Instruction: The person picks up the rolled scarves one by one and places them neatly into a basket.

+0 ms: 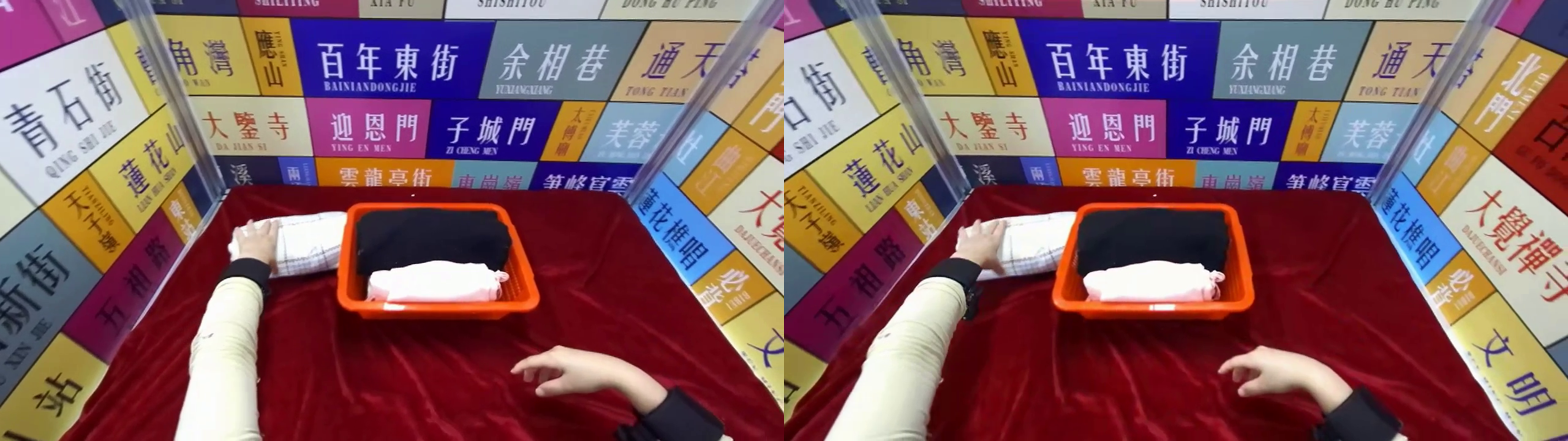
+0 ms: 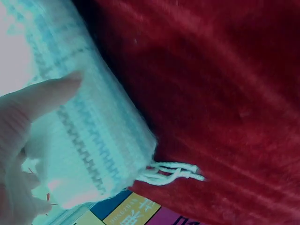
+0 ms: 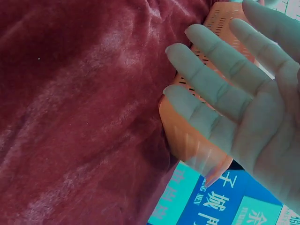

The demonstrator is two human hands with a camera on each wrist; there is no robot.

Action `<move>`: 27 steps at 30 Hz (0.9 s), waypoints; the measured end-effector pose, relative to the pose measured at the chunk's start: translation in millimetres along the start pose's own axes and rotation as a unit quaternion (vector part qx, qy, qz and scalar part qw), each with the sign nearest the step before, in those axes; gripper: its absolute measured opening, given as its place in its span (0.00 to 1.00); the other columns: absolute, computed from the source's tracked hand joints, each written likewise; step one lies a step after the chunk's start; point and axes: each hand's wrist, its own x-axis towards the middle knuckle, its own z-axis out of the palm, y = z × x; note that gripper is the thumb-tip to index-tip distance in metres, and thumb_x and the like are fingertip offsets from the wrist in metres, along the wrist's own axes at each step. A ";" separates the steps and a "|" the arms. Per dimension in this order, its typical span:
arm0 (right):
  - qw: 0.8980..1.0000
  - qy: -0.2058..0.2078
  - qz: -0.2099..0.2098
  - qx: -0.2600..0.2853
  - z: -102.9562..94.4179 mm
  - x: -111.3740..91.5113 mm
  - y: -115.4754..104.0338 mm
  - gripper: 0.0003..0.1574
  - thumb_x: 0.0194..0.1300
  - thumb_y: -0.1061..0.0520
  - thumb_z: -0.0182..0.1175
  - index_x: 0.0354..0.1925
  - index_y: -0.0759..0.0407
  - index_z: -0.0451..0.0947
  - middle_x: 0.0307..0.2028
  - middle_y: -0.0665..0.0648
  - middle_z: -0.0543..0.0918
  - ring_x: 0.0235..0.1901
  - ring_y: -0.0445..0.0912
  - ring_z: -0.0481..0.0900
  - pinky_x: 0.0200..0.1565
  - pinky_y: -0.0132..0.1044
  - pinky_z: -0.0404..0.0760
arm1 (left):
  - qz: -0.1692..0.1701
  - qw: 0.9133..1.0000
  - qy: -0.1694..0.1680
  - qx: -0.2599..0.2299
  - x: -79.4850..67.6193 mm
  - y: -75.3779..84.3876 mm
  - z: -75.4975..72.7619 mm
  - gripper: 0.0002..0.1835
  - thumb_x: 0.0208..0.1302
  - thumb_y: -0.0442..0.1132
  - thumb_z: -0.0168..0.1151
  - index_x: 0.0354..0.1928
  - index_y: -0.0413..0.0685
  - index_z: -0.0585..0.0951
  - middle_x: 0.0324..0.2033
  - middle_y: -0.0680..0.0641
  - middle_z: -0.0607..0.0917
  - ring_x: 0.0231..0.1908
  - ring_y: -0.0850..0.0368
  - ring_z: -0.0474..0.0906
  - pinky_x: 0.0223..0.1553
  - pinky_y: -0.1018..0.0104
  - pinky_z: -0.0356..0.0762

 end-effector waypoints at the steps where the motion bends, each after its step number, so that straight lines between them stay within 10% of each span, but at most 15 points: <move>1: 1.000 0.000 0.000 0.000 0.9 -0.3 0.2 0.22 0.64 0.58 0.55 0.56 0.59 0.70 0.39 0.61 0.81 0.37 0.42 0.81 0.35 0.33 0.79 | -0.005 1.000 0.002 0.014 -1.4 -1.4 0.6 0.55 0.32 0.38 0.73 0.67 0.37 0.55 0.63 0.34 0.63 0.60 0.28 0.56 0.55 0.32 0.54; 6: 1.000 0.003 0.003 0.019 3.2 -4.6 0.2 0.22 0.64 0.58 0.55 0.56 0.58 0.70 0.41 0.61 0.81 0.39 0.45 0.80 0.37 0.33 0.79 | -0.015 0.999 0.016 0.028 -1.7 -4.1 7.0 0.43 0.38 0.36 0.67 0.62 0.37 0.64 0.54 0.31 0.69 0.53 0.30 0.63 0.50 0.35 0.60; 13: 0.999 0.002 0.021 0.029 0.5 -7.4 1.4 0.23 0.64 0.57 0.54 0.58 0.57 0.69 0.42 0.62 0.80 0.41 0.45 0.80 0.38 0.34 0.79 | 0.005 0.999 -0.027 0.017 13.4 -11.9 27.8 0.56 0.27 0.45 0.76 0.63 0.38 0.59 0.57 0.27 0.65 0.57 0.22 0.55 0.52 0.24 0.48; 27: 0.999 -0.008 0.031 0.040 1.6 -7.7 2.1 0.23 0.65 0.56 0.54 0.58 0.59 0.68 0.42 0.63 0.80 0.40 0.48 0.81 0.38 0.34 0.79 | 0.036 0.995 0.084 -0.049 8.5 -15.8 41.6 0.30 0.34 0.42 0.64 0.43 0.35 0.69 0.32 0.30 0.81 0.37 0.34 0.77 0.43 0.37 0.64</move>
